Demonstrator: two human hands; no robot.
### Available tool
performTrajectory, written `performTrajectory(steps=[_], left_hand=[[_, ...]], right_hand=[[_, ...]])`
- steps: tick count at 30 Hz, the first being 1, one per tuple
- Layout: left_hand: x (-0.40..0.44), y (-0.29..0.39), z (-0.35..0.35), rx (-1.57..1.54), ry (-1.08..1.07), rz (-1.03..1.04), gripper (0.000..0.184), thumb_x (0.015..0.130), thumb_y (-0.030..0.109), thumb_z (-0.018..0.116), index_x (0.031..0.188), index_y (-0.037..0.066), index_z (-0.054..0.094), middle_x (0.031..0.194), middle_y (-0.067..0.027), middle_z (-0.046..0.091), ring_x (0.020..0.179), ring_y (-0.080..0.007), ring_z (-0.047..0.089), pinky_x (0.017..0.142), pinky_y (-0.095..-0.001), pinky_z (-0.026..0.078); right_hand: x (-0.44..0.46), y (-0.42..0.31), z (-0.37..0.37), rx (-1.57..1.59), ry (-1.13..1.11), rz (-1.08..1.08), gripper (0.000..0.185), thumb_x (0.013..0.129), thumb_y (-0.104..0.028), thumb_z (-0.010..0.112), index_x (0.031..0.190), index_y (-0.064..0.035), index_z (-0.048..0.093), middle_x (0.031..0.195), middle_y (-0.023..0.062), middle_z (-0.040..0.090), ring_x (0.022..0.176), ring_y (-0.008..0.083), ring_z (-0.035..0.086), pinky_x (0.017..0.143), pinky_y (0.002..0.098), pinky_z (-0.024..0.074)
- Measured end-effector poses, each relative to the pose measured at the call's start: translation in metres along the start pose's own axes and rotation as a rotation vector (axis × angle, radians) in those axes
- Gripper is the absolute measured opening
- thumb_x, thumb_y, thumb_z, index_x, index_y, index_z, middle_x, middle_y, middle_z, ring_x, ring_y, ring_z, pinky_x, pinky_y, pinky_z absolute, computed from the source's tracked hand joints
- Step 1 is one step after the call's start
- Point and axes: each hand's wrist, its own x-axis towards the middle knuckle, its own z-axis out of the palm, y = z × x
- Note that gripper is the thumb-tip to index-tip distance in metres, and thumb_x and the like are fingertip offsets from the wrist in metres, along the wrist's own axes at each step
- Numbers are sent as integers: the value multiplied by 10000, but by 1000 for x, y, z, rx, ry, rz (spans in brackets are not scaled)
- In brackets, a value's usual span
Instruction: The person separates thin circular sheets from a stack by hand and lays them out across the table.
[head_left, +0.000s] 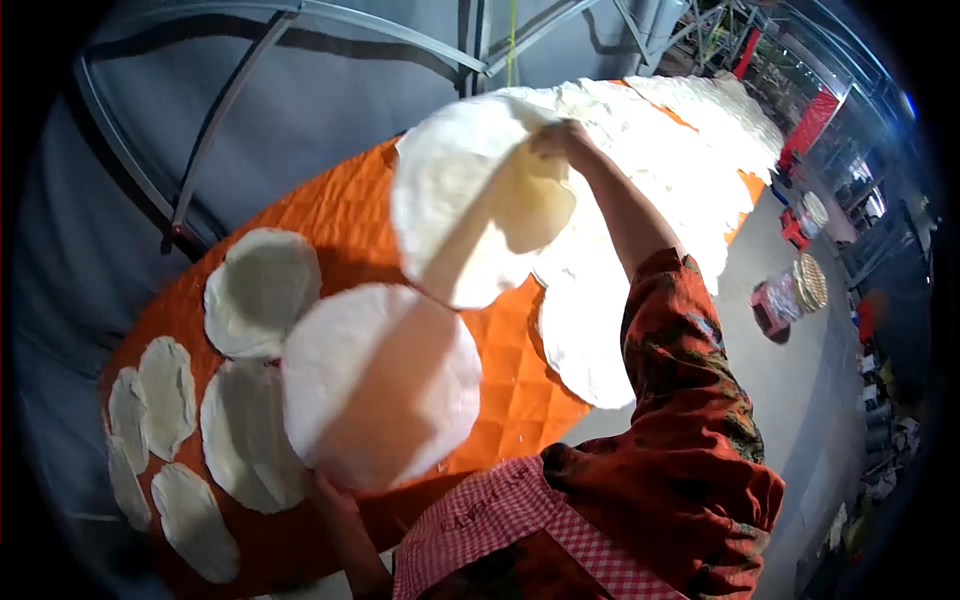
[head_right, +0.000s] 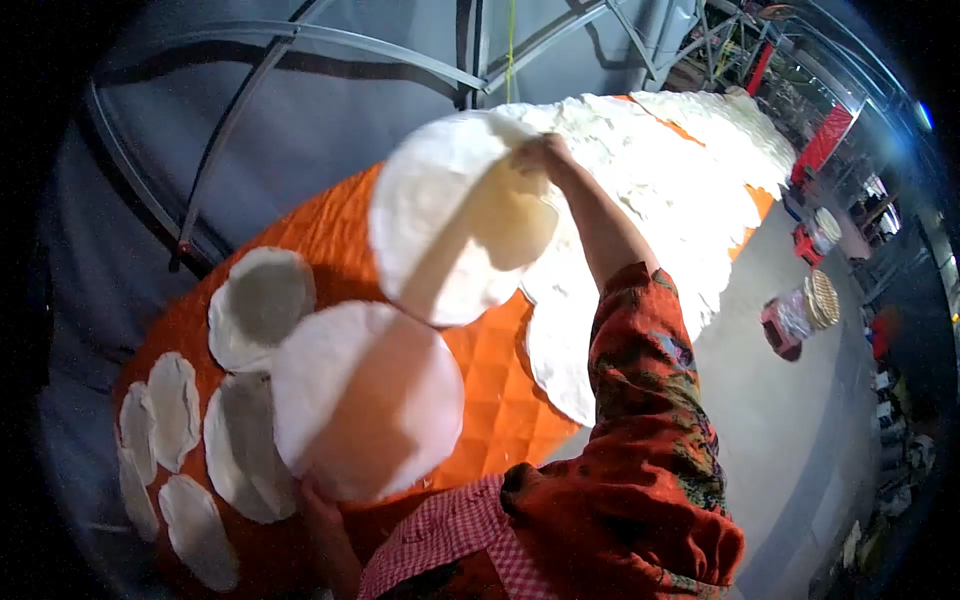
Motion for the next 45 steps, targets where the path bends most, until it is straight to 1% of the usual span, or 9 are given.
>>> performTrajectory(steps=[8,12,15,18,22,25,27,32,45], left_hand=[[-5,-43,10,113,324,-80,349,782,205,568,1082,49,479,1070,-121,488,1019,-267,481,860,-407,440],[3,-74,-35,1071,25,764,379,771,175,621,1079,26,457,1067,-152,477,1040,-289,463,878,-419,430],[9,-51,-18,-60,330,-224,362,777,174,610,1067,19,459,1069,-147,474,1046,-288,460,875,-429,431],[-1,-74,-38,759,126,273,315,785,204,554,1043,37,485,1090,-118,478,1046,-269,460,890,-429,418],[-25,-1,67,28,374,-162,260,778,213,529,985,55,522,1035,-77,498,1021,-241,464,885,-414,413],[-19,-12,43,-45,432,-303,230,789,191,515,974,55,537,971,-44,495,976,-203,465,849,-383,414],[-20,7,69,-50,344,-244,279,777,183,530,1018,44,540,1018,-49,506,986,-200,467,861,-365,402],[-8,18,98,-123,193,-281,388,777,161,541,1136,15,512,1092,-73,531,1019,-209,487,894,-341,387],[72,-12,76,338,-52,339,157,901,156,439,867,40,540,898,-83,558,908,-196,532,792,-329,440]], right_hand=[[71,63,4,-625,115,95,128,738,-166,648,776,-44,656,686,134,636,571,249,621,514,398,499],[119,-7,41,-580,-159,-175,155,766,-204,618,755,-54,656,629,93,609,524,195,581,487,343,475],[137,-54,28,-360,-272,-248,187,788,-232,596,739,-62,656,587,63,588,488,155,551,467,302,457],[135,-56,-8,-27,-169,-179,175,790,-223,592,722,-73,651,540,29,552,457,106,514,448,262,436],[137,35,-75,-1394,100,-606,272,736,-311,652,835,-57,643,681,53,611,615,188,571,573,378,472],[115,123,-60,-702,449,204,447,808,-383,585,1058,-13,575,992,173,620,877,291,585,770,355,479],[45,151,7,-996,631,-381,463,849,-370,544,1109,13,528,1009,172,611,902,298,583,790,349,465],[-218,29,239,-591,-985,-56,534,751,-184,607,1240,-37,451,890,193,609,725,322,599,649,386,503],[-94,-112,328,122,-829,-423,279,831,-17,497,1089,92,500,819,171,629,767,251,655,686,363,544]])
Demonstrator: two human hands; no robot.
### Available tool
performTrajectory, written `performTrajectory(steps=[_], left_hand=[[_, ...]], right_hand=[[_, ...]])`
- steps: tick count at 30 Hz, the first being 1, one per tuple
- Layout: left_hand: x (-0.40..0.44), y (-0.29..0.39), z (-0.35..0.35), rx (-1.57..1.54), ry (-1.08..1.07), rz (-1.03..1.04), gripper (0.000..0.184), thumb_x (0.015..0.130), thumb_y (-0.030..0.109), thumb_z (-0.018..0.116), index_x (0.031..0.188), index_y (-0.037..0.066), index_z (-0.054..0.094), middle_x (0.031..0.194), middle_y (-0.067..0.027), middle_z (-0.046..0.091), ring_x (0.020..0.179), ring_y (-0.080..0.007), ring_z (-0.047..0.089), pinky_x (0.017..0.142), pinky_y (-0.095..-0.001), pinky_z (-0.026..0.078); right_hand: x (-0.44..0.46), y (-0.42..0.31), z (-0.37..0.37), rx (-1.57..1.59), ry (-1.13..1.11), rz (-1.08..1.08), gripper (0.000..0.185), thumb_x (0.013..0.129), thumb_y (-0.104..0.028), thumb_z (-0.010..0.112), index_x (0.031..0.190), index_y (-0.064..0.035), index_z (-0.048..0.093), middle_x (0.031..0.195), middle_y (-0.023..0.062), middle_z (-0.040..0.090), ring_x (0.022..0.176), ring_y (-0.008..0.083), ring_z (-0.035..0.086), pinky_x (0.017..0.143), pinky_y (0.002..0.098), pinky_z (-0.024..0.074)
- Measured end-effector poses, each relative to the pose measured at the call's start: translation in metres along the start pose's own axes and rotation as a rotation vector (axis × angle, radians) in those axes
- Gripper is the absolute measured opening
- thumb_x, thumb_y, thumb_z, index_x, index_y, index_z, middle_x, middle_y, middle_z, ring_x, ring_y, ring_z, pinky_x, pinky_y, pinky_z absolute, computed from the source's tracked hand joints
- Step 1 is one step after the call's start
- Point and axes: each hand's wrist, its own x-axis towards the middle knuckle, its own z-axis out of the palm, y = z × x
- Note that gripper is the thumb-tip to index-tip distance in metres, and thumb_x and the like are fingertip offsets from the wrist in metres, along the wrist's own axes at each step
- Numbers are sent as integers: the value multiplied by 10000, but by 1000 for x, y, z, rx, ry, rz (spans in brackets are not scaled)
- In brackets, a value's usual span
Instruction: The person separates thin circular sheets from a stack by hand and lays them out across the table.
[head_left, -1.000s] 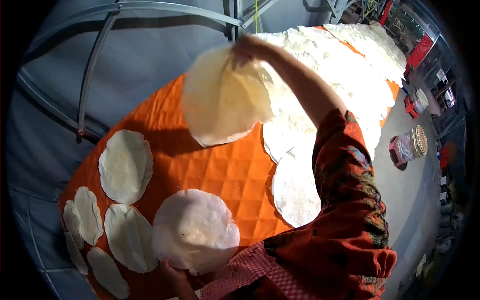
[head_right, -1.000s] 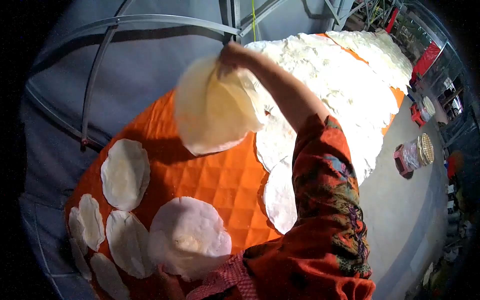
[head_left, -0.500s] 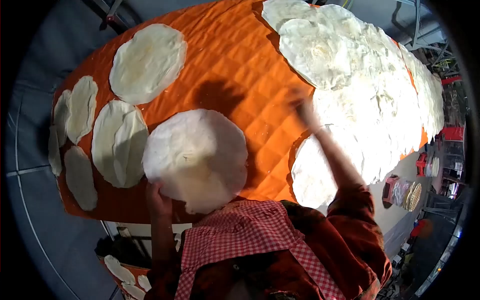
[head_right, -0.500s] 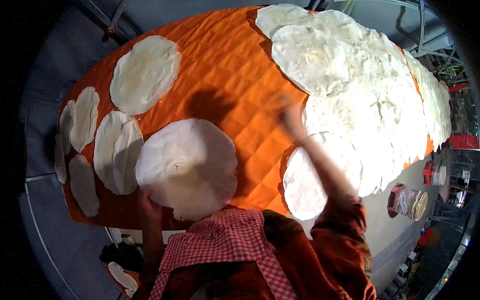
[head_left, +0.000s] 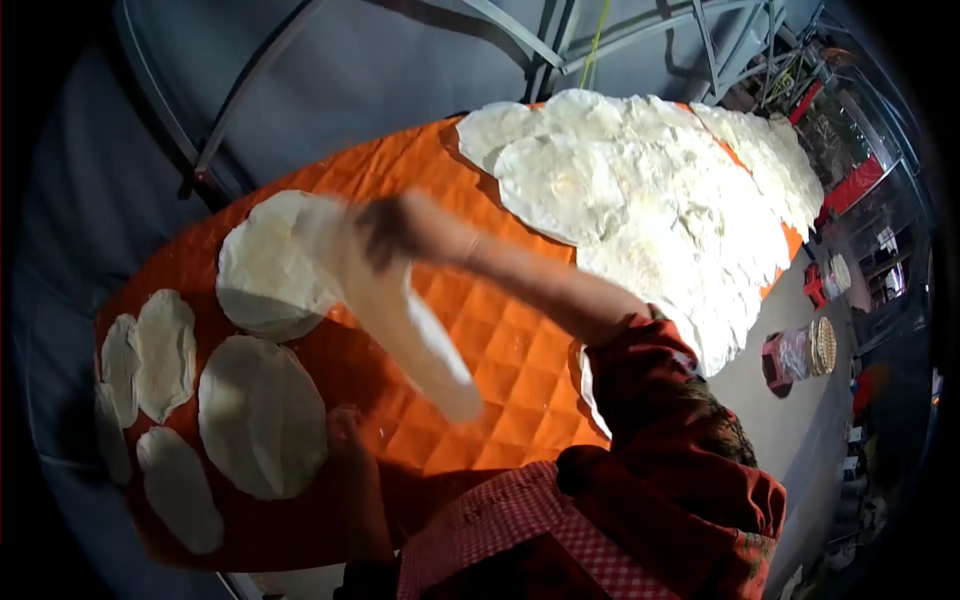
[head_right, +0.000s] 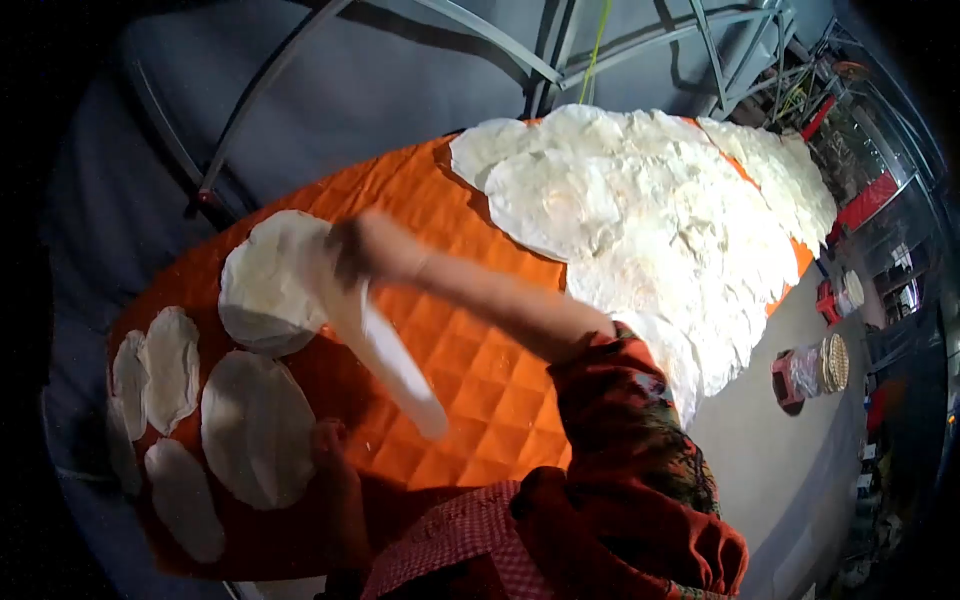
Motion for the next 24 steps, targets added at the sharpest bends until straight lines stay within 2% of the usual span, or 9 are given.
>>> performTrajectory(steps=[1,4,8,10,12,16,18,22,24], left_hand=[[-1,-18,-1,302,67,63,119,877,128,482,839,34,546,879,-126,549,859,-240,535,768,-344,443],[-3,-54,8,685,-24,475,95,833,126,548,815,33,540,847,-150,536,804,-296,520,749,-374,443],[-8,-46,27,806,-79,407,120,786,138,592,786,47,515,865,-157,521,793,-346,498,730,-415,438],[-3,-36,19,874,-166,239,125,776,144,593,774,57,503,893,-158,517,818,-350,499,729,-430,435],[-4,-48,16,902,-112,339,111,778,147,589,788,66,513,926,-160,522,842,-356,504,745,-453,429],[1,-48,26,905,-58,300,120,792,173,582,822,66,536,955,-162,533,878,-364,507,775,-465,428],[-3,-51,24,933,-59,282,129,798,180,577,838,62,541,972,-164,534,893,-367,507,784,-463,428],[1,-51,23,925,-104,204,133,792,166,578,849,54,536,975,-170,529,882,-368,508,776,-452,429],[-3,-46,19,880,-98,188,132,779,150,586,845,50,531,961,-174,525,863,-365,507,759,-447,431]], right_hand=[[8,-8,-31,313,49,-61,303,809,-2,503,1095,99,495,835,173,633,773,267,657,690,368,546],[21,-12,-110,223,509,-101,306,781,16,496,1073,107,518,835,195,645,732,276,665,608,325,540],[20,111,-226,200,719,-206,346,816,-121,495,1099,77,511,933,163,645,798,266,653,710,343,527],[4,193,-255,22,677,-116,345,857,-178,465,1106,56,505,958,145,627,839,276,647,695,371,521],[2,245,-229,470,1236,311,362,900,-267,417,1097,18,519,953,147,610,817,285,638,638,379,514],[22,315,-75,768,883,608,253,855,-212,561,979,4,598,833,94,629,689,223,616,535,341,494],[75,296,-6,438,677,506,249,800,-233,648,878,2,624,766,97,628,659,141,604,566,298,482],[180,314,59,-578,519,608,289,774,-232,677,929,7,630,801,119,636,682,222,601,589,313,485],[200,304,71,21,435,686,359,823,-267,610,1060,0,575,941,142,625,802,265,606,682,344,493]])
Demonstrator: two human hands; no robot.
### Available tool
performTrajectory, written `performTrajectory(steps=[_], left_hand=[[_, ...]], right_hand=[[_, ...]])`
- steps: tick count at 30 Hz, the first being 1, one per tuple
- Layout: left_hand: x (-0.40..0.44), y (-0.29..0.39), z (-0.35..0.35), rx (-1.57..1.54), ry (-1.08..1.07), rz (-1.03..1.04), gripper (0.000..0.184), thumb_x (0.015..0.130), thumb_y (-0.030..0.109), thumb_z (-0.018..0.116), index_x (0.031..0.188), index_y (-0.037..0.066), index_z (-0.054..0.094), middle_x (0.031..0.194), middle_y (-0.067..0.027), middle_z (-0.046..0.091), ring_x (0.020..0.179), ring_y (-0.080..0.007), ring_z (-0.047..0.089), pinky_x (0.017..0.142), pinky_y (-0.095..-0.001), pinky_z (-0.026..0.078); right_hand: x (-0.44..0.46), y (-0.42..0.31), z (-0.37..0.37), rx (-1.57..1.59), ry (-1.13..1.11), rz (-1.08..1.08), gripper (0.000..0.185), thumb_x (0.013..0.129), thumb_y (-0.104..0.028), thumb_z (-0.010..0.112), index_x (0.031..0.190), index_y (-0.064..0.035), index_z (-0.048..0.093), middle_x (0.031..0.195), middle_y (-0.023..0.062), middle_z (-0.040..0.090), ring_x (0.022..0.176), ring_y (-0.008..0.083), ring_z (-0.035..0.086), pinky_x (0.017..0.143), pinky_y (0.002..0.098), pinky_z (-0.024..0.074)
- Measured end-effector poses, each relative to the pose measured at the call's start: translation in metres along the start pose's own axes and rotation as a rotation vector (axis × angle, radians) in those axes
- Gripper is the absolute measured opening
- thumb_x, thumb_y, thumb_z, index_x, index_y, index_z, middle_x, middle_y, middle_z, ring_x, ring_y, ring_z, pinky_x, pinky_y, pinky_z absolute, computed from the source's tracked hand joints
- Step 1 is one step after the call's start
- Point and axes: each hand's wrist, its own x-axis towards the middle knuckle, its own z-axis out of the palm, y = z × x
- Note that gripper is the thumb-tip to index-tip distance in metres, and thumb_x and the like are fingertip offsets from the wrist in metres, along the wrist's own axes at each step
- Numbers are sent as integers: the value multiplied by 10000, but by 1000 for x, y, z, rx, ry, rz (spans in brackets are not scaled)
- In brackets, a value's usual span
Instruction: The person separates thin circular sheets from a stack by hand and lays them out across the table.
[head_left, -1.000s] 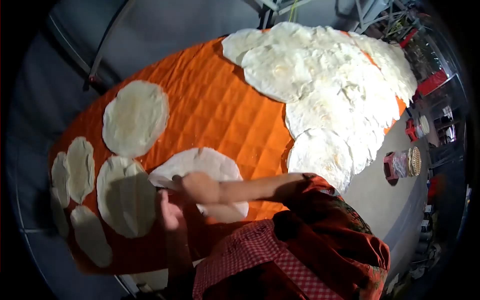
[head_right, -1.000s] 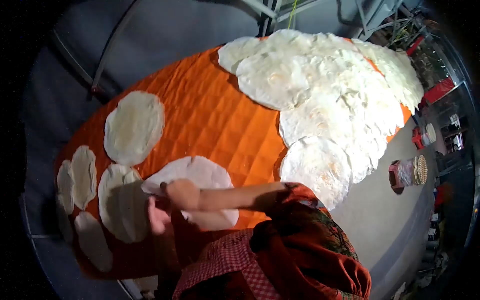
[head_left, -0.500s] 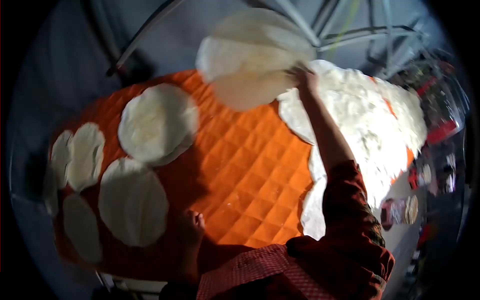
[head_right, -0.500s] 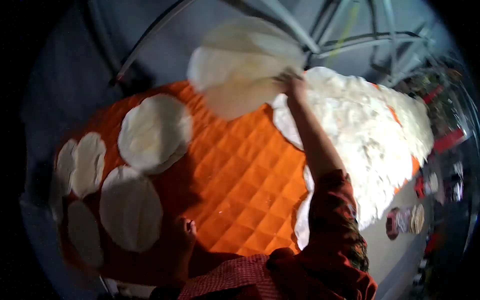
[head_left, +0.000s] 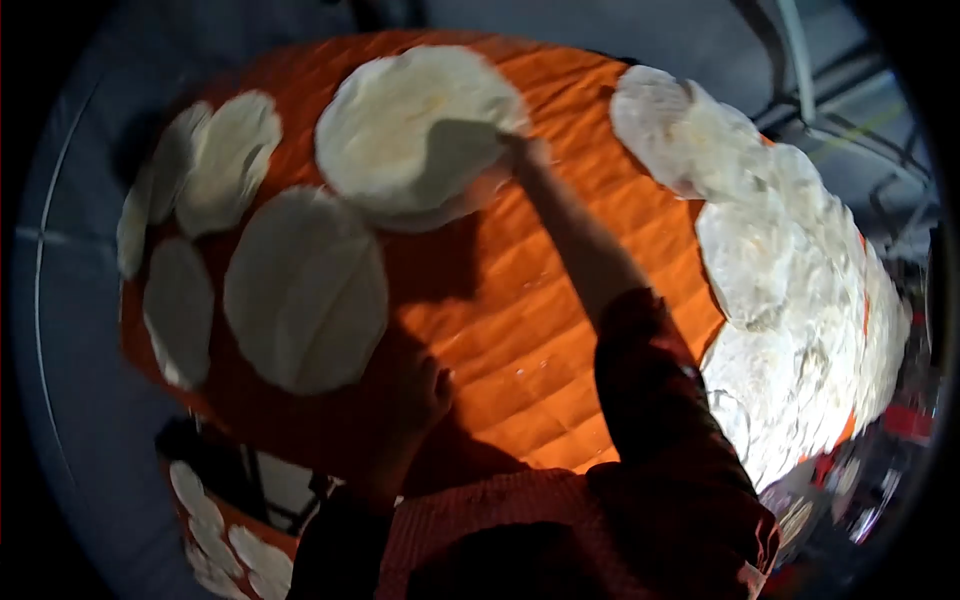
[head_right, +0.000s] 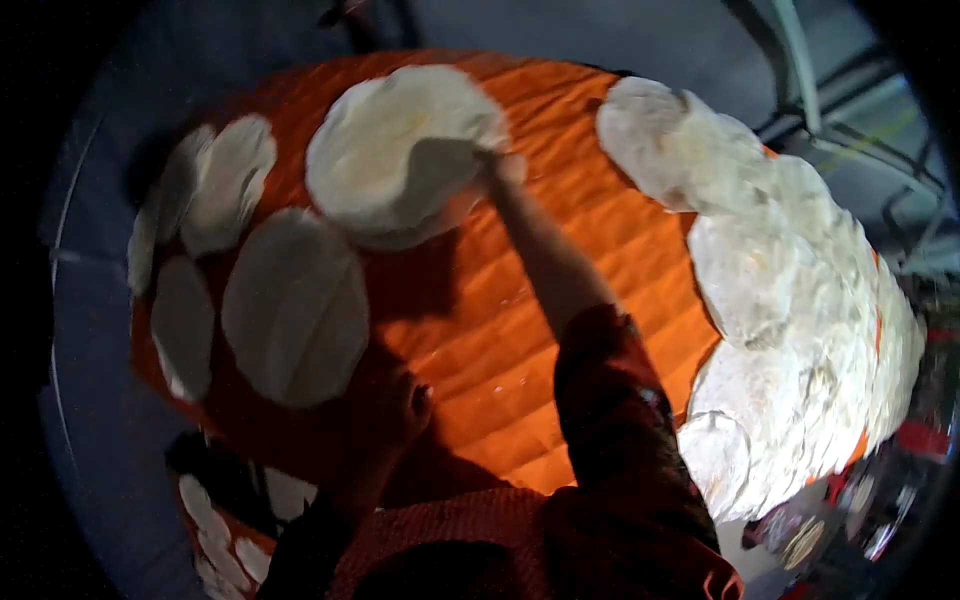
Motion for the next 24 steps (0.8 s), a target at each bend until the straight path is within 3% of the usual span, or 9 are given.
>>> performTrajectory(steps=[2,3,9,10,15,16,19,22,24], left_hand=[[12,1,-8,-29,71,106,133,763,131,596,841,47,528,942,-179,520,846,-363,505,739,-441,434],[5,-5,-6,-59,77,80,141,761,137,601,840,49,524,955,-172,517,858,-363,500,748,-447,427],[4,-9,0,-136,161,151,182,703,108,640,799,54,496,928,-150,498,844,-342,487,730,-444,413],[1,-11,-3,-156,145,135,184,700,106,643,798,55,496,931,-151,496,845,-343,485,731,-442,413],[-3,-14,-13,-279,72,156,201,738,103,628,908,63,530,1016,-131,504,922,-322,495,791,-426,423],[-1,-15,-20,-694,29,-63,235,769,140,611,974,71,520,1063,-122,498,967,-313,489,825,-433,417],[5,-28,-57,-1930,-55,-629,453,893,328,492,1283,119,394,1299,-98,419,1174,-267,428,958,-494,366],[6,-26,-119,-2192,77,-406,513,915,447,417,1325,140,380,1348,-96,407,1202,-254,424,960,-509,367],[2,-78,-86,-2234,-129,-410,497,915,470,410,1272,125,448,1283,-69,481,1157,-240,472,961,-466,382]], right_hand=[[-16,-25,9,452,-226,228,435,873,-302,544,1192,-6,520,1082,165,614,922,308,611,776,376,500],[-26,-38,12,288,-191,204,459,867,-243,530,1253,-4,467,1182,154,564,990,295,586,797,393,491],[26,-156,7,-1286,234,-977,183,743,-201,563,840,-89,671,902,116,662,844,283,624,724,394,482],[-23,-198,-1,-776,146,-934,194,709,-194,583,811,-50,663,848,161,647,824,349,606,724,427,474],[-240,-283,28,-1145,-31,-884,160,724,-203,592,791,-78,665,807,154,652,794,318,638,697,405,514],[-249,-251,43,-1047,82,-1185,120,718,-203,601,745,-105,665,802,115,660,769,289,649,666,389,526],[-333,-184,94,-1275,-98,-950,82,732,-144,591,718,-121,668,743,103,643,697,265,652,583,387,520],[-343,-69,132,-1231,-298,-888,132,721,-203,593,772,-94,649,840,122,642,784,289,637,661,388,511],[-346,-7,143,-1192,-473,-793,183,711,-234,595,805,-84,638,890,127,636,853,303,621,737,394,500]])
